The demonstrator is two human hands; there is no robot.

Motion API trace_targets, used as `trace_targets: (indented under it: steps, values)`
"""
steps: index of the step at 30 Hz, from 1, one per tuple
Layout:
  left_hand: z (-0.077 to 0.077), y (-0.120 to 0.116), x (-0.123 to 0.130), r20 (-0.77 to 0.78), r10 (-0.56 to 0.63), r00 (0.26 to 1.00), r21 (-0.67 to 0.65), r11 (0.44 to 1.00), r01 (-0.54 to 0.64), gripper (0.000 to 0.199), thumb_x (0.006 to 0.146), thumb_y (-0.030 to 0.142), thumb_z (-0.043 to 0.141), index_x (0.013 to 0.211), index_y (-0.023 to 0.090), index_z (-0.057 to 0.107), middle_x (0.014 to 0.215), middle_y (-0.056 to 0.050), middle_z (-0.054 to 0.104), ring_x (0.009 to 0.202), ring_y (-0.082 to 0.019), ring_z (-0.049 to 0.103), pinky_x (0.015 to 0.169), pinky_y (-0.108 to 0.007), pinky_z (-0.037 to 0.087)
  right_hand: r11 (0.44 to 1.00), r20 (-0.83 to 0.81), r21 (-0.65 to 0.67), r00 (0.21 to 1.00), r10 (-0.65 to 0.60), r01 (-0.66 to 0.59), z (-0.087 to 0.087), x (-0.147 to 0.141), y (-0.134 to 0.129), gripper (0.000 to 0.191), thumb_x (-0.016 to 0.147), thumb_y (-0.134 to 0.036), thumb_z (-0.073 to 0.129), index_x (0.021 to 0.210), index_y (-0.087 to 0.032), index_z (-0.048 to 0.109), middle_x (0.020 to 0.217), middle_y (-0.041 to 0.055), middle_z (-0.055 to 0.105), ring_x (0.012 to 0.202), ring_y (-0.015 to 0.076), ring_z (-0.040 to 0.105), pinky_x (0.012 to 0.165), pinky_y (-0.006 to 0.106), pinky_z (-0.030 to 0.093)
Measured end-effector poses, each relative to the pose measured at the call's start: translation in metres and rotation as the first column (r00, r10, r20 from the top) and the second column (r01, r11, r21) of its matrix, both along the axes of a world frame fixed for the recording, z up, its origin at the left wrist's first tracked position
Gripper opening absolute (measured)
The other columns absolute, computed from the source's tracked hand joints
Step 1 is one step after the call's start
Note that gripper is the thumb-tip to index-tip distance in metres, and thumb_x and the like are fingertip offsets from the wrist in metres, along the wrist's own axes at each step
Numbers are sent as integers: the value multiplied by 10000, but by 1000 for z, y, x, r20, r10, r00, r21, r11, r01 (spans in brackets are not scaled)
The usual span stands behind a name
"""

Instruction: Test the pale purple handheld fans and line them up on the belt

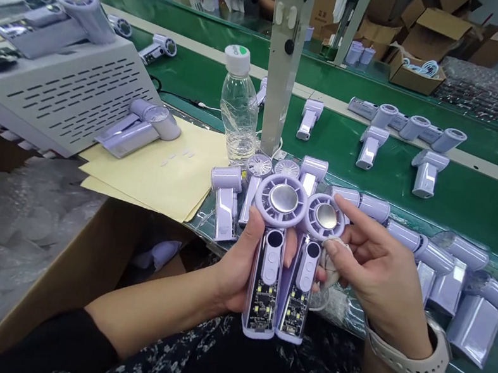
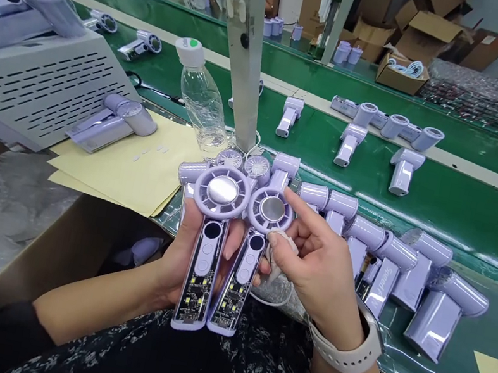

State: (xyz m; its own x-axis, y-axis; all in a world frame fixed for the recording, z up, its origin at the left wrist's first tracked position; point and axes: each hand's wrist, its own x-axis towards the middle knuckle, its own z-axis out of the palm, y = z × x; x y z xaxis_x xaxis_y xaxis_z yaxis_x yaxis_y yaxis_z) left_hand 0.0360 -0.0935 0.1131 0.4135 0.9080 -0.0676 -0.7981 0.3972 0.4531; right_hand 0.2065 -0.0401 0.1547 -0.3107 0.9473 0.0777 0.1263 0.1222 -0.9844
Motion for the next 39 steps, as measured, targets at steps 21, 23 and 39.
trace_targets:
  steps: [21,23,39]
  values:
    - [-8,-4,0,27,0,1000,-42,999,1,710,776,871,547,720,167,622,831,-102,766,785,-246,766,720,-338,611,996,4,-86,1000,-30,30,-3,-7,-3,614,748,-195,766,1353,-150,673,579,-62,598,415,154,640,341,238,469]
    - [-10,-3,-1,43,-3,999,-65,998,6,710,794,865,533,724,163,618,832,-101,764,770,-238,762,715,-329,605,993,40,-113,999,-27,31,-4,-6,-1,630,750,-210,766,1366,-134,660,580,-58,605,426,157,646,355,242,487]
    - [-2,4,-10,43,45,998,-140,989,-38,701,747,844,624,672,147,619,910,-126,763,855,-238,750,806,-352,600,997,223,52,972,-71,60,-15,-1,19,469,805,-293,689,1251,-154,730,720,8,640,559,160,621,495,304,520]
